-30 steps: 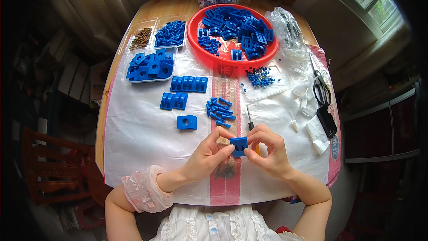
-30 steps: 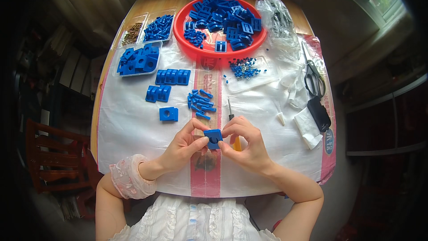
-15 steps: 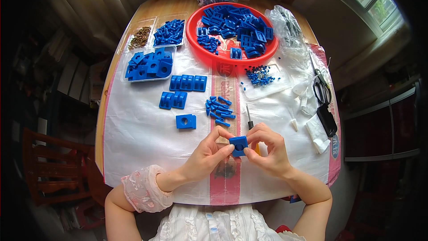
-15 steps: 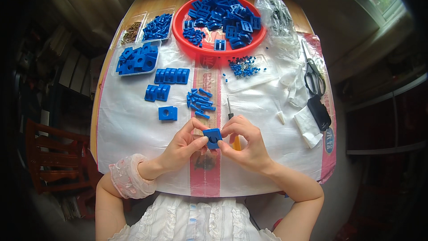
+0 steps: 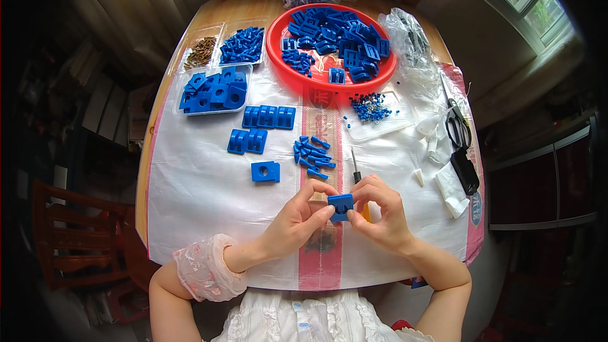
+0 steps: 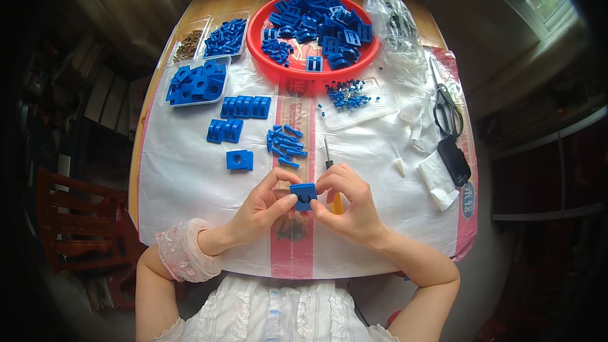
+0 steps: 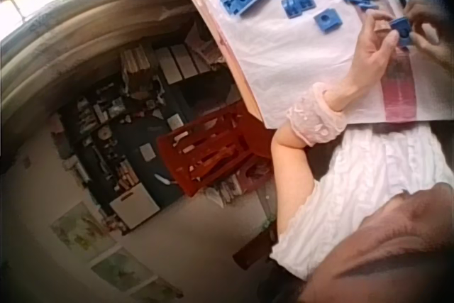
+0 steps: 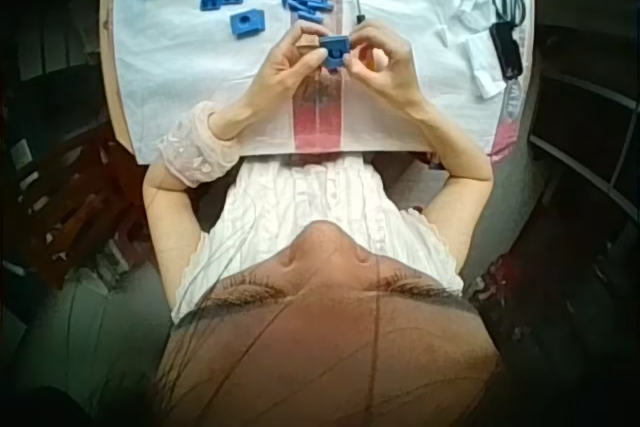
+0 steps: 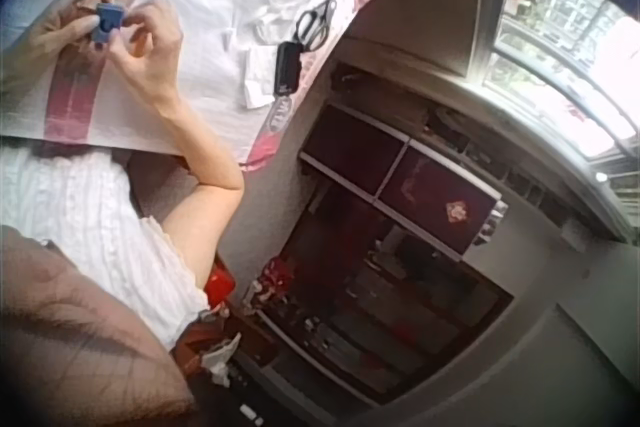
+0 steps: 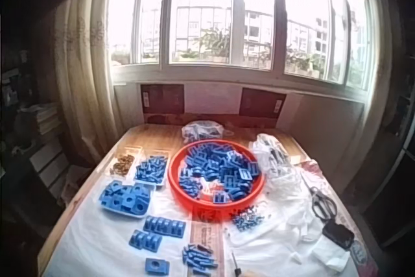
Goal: Assembling blue plastic fixture components by applying glue and joining parts.
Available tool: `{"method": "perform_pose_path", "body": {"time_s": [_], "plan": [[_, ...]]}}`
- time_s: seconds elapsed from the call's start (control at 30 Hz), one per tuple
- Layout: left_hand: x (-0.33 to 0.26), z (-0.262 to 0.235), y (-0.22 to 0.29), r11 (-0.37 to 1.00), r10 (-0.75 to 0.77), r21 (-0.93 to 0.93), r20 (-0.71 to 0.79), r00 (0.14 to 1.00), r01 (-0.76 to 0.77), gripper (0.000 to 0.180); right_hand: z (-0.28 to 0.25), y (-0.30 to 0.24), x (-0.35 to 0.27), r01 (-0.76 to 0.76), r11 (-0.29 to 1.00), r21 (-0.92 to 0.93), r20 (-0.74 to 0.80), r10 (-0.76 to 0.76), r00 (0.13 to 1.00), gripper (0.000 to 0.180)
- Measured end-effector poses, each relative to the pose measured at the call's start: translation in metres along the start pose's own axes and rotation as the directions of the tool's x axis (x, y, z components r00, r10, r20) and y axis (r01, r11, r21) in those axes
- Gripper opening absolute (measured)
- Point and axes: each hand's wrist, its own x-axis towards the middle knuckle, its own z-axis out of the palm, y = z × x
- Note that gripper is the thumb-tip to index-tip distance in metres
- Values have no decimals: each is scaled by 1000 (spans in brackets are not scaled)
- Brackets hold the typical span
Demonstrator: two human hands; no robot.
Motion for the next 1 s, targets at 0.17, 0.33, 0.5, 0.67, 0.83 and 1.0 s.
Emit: {"method": "perform_pose_path", "body": {"time_s": [0.17,0.33,0.5,0.67,0.83,1.0], "plan": [[-1,-3,2,998,-68,-10,-15,998,68,23,0,-1,0,-6,1000,-24,1,6,1000,13],[0,-2,-3,997,-14,76,-4,1000,14,21,0,-2,1,3,1000,-7,-15,-3,1000,12],[-1,4,2,995,-16,102,-20,1000,18,20,1,-1,-1,25,999,-36,-54,-27,998,8],[-2,3,-1,992,44,115,21,999,-46,21,0,-4,-1,65,997,-51,-53,-68,996,7],[-1,2,-13,996,80,36,21,997,-81,21,-2,-5,0,92,994,-64,-42,-95,995,9],[-1,4,-10,995,92,37,14,996,-92,20,-2,-6,0,106,991,-83,-48,-110,993,8]]}}
